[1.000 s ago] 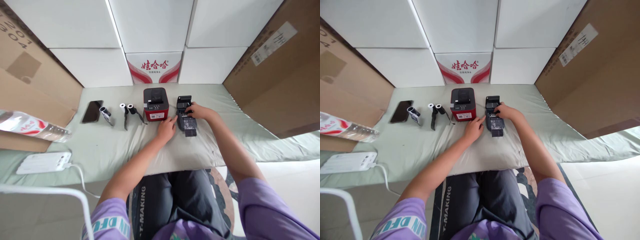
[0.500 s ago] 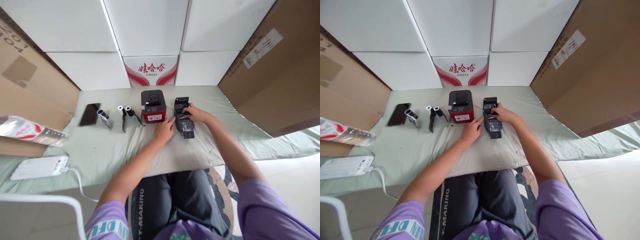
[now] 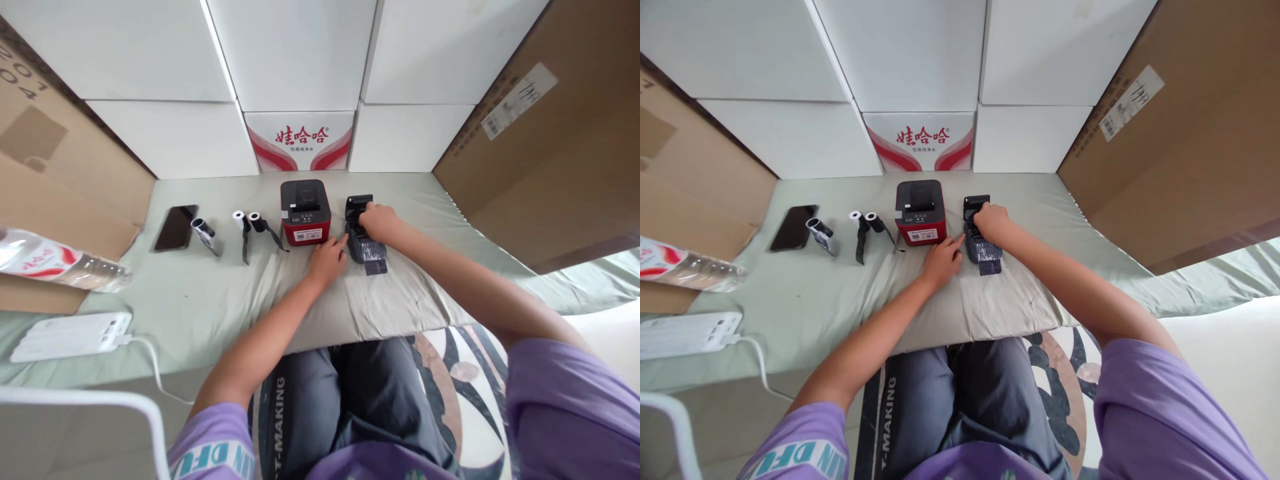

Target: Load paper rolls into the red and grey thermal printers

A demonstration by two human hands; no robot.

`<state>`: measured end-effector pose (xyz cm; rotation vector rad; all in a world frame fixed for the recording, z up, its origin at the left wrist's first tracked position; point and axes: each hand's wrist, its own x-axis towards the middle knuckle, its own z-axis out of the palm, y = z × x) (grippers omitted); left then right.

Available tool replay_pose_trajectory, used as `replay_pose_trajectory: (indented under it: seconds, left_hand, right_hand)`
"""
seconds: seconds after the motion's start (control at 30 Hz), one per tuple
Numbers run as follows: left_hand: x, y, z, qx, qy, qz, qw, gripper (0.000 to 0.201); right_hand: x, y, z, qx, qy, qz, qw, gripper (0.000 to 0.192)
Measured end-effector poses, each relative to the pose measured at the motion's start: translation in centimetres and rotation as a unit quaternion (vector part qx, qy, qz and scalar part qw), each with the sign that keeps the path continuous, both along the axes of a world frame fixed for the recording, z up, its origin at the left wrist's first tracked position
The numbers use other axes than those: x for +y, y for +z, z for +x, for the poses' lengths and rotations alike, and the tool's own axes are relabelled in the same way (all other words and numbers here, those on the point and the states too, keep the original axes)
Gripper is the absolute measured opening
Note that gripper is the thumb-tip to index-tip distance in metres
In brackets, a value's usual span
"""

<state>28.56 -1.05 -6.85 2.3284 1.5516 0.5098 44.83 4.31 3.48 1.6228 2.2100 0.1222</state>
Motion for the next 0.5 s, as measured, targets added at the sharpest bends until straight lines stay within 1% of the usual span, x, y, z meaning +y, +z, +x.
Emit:
replay_pose_trajectory:
  seconds: [0.17,0.23,0.33,0.5]
  left_hand:
    - [0.0,-0.1,0.1,0.003,0.006,0.003,1.000,0.058]
    - [-0.1,-0.1,0.2,0.002,0.008,0.002,1.000,0.058]
    - [0.0,-0.1,0.2,-0.004,0.006,0.002,1.000,0.058]
    - [0.0,-0.1,0.2,-0.007,0.007,0.005,1.000,0.058]
  right_hand:
    - [1.4,-0.6,1.0,0.012,0.072,-0.051,0.996,0.027]
    - [1.9,-0.6,1.5,0.019,0.083,-0.062,0.994,0.030]
    - [2.5,-0.2,2.5,0.055,0.098,-0.088,0.990,0.038]
    - [2.8,-0.2,4.0,0.100,0.114,-0.100,0.983,0.035]
